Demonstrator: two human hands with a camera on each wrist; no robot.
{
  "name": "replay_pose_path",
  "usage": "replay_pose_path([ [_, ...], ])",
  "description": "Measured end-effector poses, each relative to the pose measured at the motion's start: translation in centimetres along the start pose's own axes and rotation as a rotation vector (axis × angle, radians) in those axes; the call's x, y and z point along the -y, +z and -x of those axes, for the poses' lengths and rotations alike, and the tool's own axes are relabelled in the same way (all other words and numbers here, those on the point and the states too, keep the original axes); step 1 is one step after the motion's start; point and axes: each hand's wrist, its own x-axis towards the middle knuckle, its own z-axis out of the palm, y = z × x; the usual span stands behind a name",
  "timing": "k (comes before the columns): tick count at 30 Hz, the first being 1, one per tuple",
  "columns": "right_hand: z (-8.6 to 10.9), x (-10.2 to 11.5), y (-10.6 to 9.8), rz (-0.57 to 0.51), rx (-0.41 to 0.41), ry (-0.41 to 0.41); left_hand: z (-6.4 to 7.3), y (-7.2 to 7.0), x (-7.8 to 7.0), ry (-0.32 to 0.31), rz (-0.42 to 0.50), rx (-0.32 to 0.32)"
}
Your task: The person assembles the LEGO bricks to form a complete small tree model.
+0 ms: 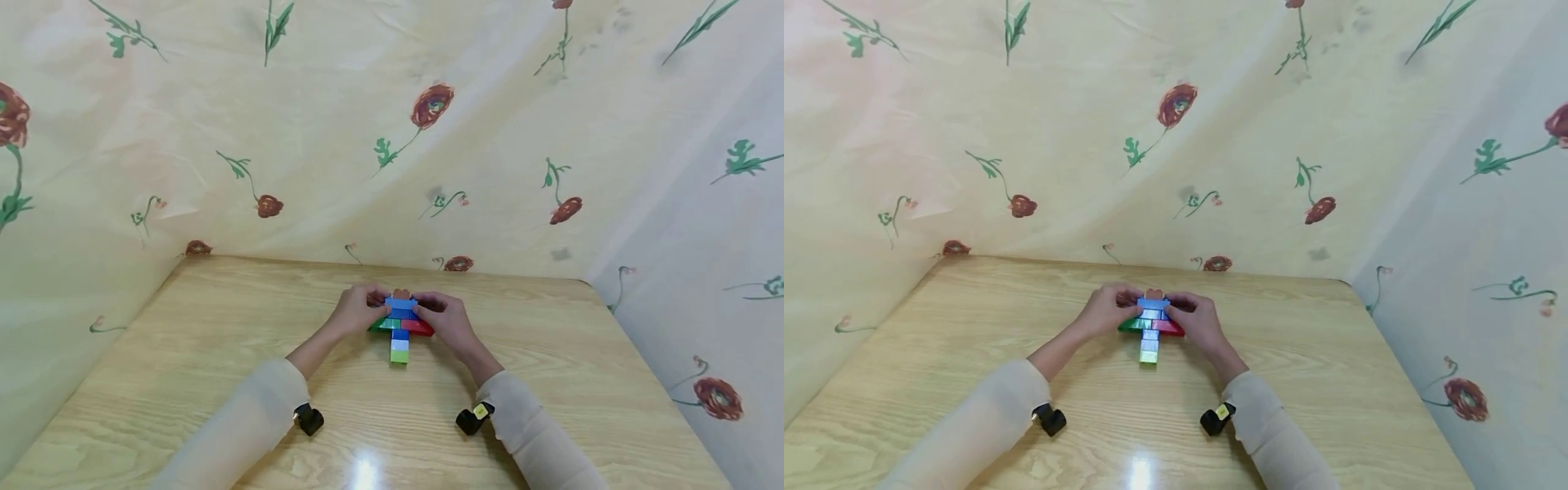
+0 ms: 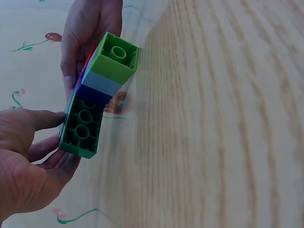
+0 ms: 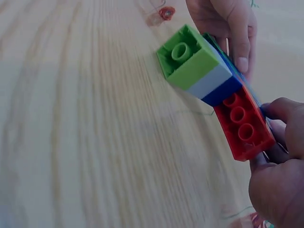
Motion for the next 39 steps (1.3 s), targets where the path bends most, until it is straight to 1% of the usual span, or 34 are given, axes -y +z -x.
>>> replay_pose_path([
  [4, -0.4, -0.4, -0.1, -0.005, 0.027, 0.049, -0.2, 0.1, 0.3, -0.041, 0.015, 0.022],
  [12, -1.6, -0.9, 0.0, -0.020, 0.071, 0.079, -0.8, 0.0, 1.0, -0.094, 0.034, 0.034],
  [17, -2.0, -1.0, 0.0, -0.015, 0.091, 0.095, -1.1, 0.1, 1.5, -0.108, 0.042, 0.045],
  [22, -2.3, -1.1, 0.0, 0.008, 0.102, 0.091, -1.4, 0.1, 1.8, -0.130, 0.058, 0.051],
  [27, -2.4, -1.2, -0.2, 0.007, 0.097, 0.076, -1.6, 0.2, 1.8, -0.146, 0.084, 0.057],
  [32, -2.4, -1.5, 0.0, 0.012, 0.092, 0.061, -1.6, 0.1, 1.9, -0.152, 0.095, 0.063],
  [35, -2.4, -1.4, 0.2, 0.020, 0.082, 0.038, -1.5, -0.2, 2.3, -0.144, 0.086, 0.072],
  [36, -2.3, -1.4, 0.3, 0.032, 0.074, 0.033, -1.5, -0.4, 2.4, -0.135, 0.076, 0.075],
  [37, -2.2, -1.3, 0.2, 0.058, 0.067, 0.012, -1.4, -0.6, 2.5, -0.117, 0.058, 0.077],
  [39, -1.8, -1.1, 0.0, 0.128, 0.049, -0.039, -1.0, -1.3, 2.3, -0.072, -0.006, 0.084],
])
